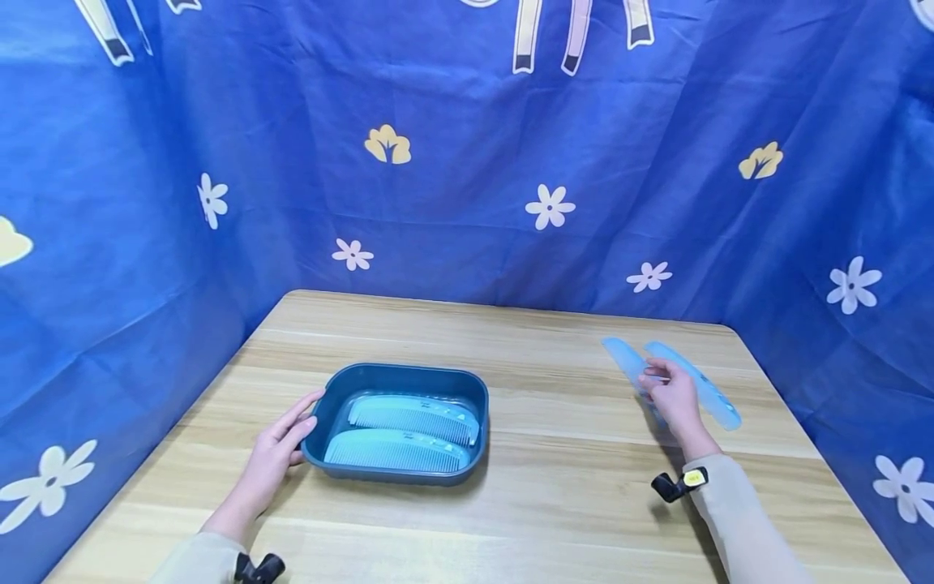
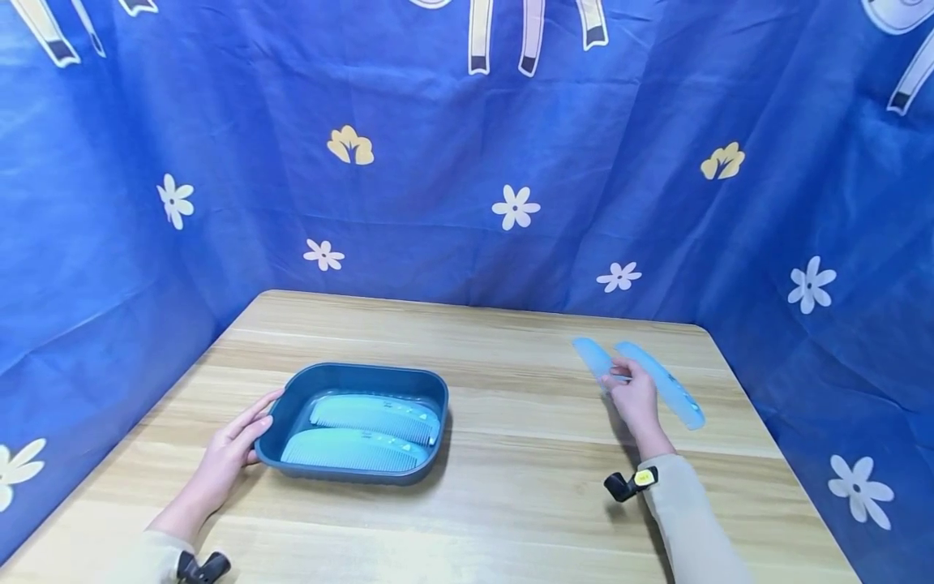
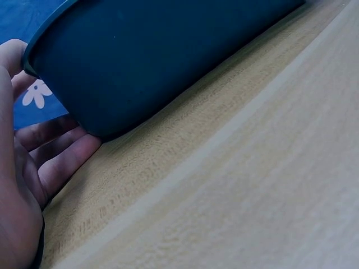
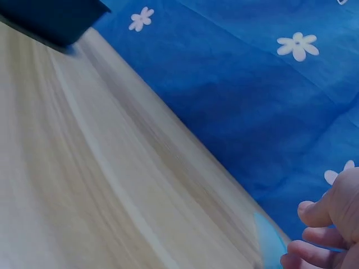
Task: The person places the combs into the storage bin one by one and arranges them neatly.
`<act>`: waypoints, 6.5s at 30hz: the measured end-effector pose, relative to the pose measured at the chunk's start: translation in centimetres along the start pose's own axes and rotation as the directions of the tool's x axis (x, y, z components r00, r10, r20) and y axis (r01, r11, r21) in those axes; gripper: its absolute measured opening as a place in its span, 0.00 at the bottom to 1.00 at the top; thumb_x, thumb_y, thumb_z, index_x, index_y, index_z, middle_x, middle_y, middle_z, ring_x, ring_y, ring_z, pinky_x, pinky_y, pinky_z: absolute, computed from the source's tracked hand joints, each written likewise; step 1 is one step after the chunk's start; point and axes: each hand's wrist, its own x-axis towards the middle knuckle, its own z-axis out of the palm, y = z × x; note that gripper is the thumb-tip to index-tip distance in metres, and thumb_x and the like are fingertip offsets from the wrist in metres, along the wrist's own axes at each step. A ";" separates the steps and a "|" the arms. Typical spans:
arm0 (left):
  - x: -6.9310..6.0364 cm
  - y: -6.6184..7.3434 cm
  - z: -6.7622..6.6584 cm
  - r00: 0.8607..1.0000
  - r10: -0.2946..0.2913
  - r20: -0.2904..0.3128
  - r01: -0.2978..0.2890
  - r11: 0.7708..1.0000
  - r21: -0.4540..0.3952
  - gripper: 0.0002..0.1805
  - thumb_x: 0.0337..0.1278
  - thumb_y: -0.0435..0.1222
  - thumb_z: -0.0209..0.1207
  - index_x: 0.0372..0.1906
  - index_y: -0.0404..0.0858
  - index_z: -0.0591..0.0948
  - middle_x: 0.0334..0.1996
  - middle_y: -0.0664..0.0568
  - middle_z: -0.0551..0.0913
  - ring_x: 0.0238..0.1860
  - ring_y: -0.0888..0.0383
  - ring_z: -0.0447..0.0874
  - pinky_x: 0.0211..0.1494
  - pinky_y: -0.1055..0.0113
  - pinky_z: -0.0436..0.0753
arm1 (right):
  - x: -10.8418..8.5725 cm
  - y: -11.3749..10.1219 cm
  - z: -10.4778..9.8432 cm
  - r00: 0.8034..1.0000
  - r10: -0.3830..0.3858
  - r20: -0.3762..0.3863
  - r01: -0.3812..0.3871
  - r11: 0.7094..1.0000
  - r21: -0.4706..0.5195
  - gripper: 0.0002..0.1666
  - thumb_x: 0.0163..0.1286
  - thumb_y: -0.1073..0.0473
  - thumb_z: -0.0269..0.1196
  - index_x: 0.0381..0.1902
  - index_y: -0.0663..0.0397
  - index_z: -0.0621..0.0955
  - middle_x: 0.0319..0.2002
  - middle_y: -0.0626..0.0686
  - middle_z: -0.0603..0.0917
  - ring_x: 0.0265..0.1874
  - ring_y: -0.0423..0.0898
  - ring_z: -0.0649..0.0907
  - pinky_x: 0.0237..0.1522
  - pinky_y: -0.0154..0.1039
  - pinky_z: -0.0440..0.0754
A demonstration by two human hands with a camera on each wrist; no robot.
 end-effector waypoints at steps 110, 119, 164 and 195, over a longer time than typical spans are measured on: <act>0.2 -0.2 0.3 1.000 -0.002 -0.015 0.002 1.000 -0.002 0.25 0.70 0.42 0.47 0.69 0.43 0.64 0.51 0.54 0.73 0.44 0.65 0.78 0.36 0.66 0.82 | 0.2 -2.6 2.5 0.994 -0.107 0.037 0.105 0.993 0.057 0.28 0.59 0.72 0.63 0.59 0.65 0.73 0.42 0.64 0.77 0.30 0.39 0.77 0.32 0.28 0.76; 0.2 -0.2 0.3 1.000 0.000 -0.011 0.000 1.000 0.005 0.25 0.70 0.43 0.47 0.69 0.45 0.64 0.53 0.50 0.72 0.44 0.65 0.78 0.36 0.65 0.82 | -0.6 -3.5 3.3 0.988 -0.142 0.066 0.137 0.988 0.071 0.28 0.58 0.72 0.64 0.58 0.66 0.73 0.42 0.65 0.76 0.32 0.43 0.77 0.32 0.27 0.76; 0.1 -0.1 0.3 1.000 -0.002 -0.011 0.002 1.000 0.002 0.25 0.70 0.43 0.46 0.69 0.46 0.64 0.57 0.42 0.69 0.46 0.67 0.77 0.37 0.65 0.82 | -4.3 -11.0 6.3 0.926 -0.322 0.198 0.294 0.942 0.161 0.26 0.55 0.76 0.64 0.54 0.71 0.75 0.39 0.68 0.78 0.31 0.52 0.78 0.30 0.29 0.77; 0.3 0.3 0.1 1.000 -0.001 -0.003 0.001 1.000 -0.002 0.25 0.70 0.43 0.46 0.69 0.46 0.64 0.55 0.46 0.70 0.45 0.66 0.77 0.37 0.65 0.82 | -6.3 -16.0 10.7 0.830 -0.428 0.359 0.368 0.902 0.226 0.21 0.61 0.75 0.59 0.54 0.69 0.75 0.41 0.66 0.79 0.31 0.57 0.79 0.28 0.35 0.77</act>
